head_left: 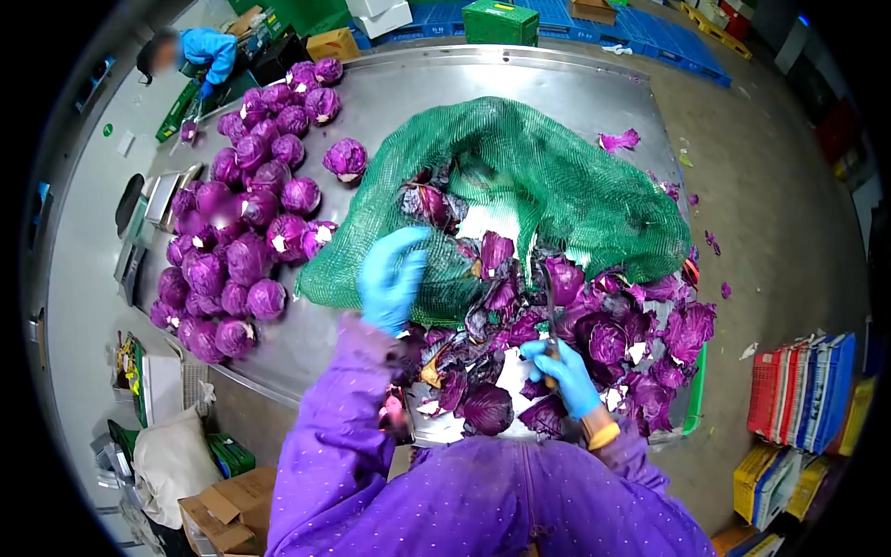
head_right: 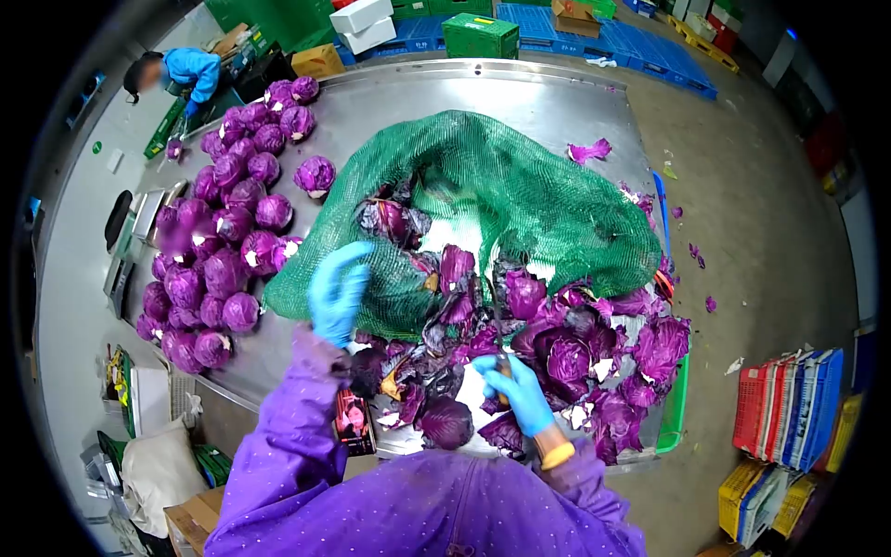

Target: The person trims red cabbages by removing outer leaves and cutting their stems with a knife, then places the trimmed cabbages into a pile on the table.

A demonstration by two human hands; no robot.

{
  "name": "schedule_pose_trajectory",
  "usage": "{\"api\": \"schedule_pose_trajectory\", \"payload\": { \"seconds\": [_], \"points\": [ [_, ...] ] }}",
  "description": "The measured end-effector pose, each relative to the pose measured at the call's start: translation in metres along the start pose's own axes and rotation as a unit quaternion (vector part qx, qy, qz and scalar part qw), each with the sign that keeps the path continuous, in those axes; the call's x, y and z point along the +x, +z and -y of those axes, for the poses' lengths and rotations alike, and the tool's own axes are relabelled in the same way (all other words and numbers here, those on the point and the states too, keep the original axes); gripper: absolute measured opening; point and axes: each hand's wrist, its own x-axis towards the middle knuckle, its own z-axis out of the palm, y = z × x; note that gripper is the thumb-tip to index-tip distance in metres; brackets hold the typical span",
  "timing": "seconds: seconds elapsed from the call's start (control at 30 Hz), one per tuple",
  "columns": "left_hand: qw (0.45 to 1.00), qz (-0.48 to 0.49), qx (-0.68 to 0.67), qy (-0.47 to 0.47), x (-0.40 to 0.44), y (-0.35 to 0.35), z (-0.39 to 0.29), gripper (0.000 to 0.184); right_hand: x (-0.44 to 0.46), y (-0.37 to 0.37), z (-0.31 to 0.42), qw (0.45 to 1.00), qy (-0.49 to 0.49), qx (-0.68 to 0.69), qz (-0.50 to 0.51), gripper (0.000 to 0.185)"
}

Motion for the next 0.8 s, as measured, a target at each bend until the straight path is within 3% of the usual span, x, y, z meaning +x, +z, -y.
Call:
{"api": "schedule_pose_trajectory", "payload": {
  "seconds": [0.07,0.13,0.2,0.27,0.3,0.4,0.5,0.6,0.63,0.73,0.8],
  "points": [
    [0.988,0.083,0.098,0.086,0.022,0.033,0.004,0.028,0.022,0.007,-0.001,1.0,-0.008,-0.003,-0.006,0.027],
    [0.989,0.111,0.1,0.0,0.021,0.053,0.037,0.032,0.029,0.013,0.001,0.999,-0.042,0.021,-0.017,0.027],
    [0.969,0.117,0.211,-0.055,0.006,0.038,0.058,0.039,0.026,0.007,0.003,0.998,-0.042,0.027,-0.032,0.027],
    [0.947,0.141,0.191,-0.215,-0.015,0.006,0.053,0.049,0.019,-0.005,0.0,0.996,-0.04,0.04,-0.063,0.027],
    [0.948,0.131,0.204,-0.206,-0.039,-0.005,0.076,0.05,0.019,-0.014,-0.004,0.996,-0.033,0.058,-0.067,0.026],
    [0.905,0.171,0.063,-0.385,-0.095,-0.028,0.11,0.056,0.033,-0.013,-0.001,0.996,-0.037,0.065,-0.057,0.025],
    [0.92,0.109,0.077,-0.368,-0.097,-0.02,0.11,0.055,0.074,0.018,0.021,0.997,-0.048,0.039,-0.053,0.029],
    [0.977,-0.01,0.038,-0.208,-0.052,-0.009,0.058,0.042,0.127,0.046,0.027,0.993,-0.086,0.059,-0.063,0.032],
    [0.98,-0.024,-0.001,-0.199,-0.042,-0.001,0.055,0.045,0.137,0.054,0.034,0.992,-0.065,0.04,-0.099,0.033],
    [0.968,0.077,0.119,-0.206,-0.034,0.016,0.079,0.057,0.169,0.055,0.006,0.994,-0.033,0.016,-0.105,0.042],
    [0.924,0.101,-0.056,-0.365,-0.041,0.03,0.094,0.076,0.17,0.059,0.001,0.993,0.036,0.048,-0.103,0.05]
  ]
}}
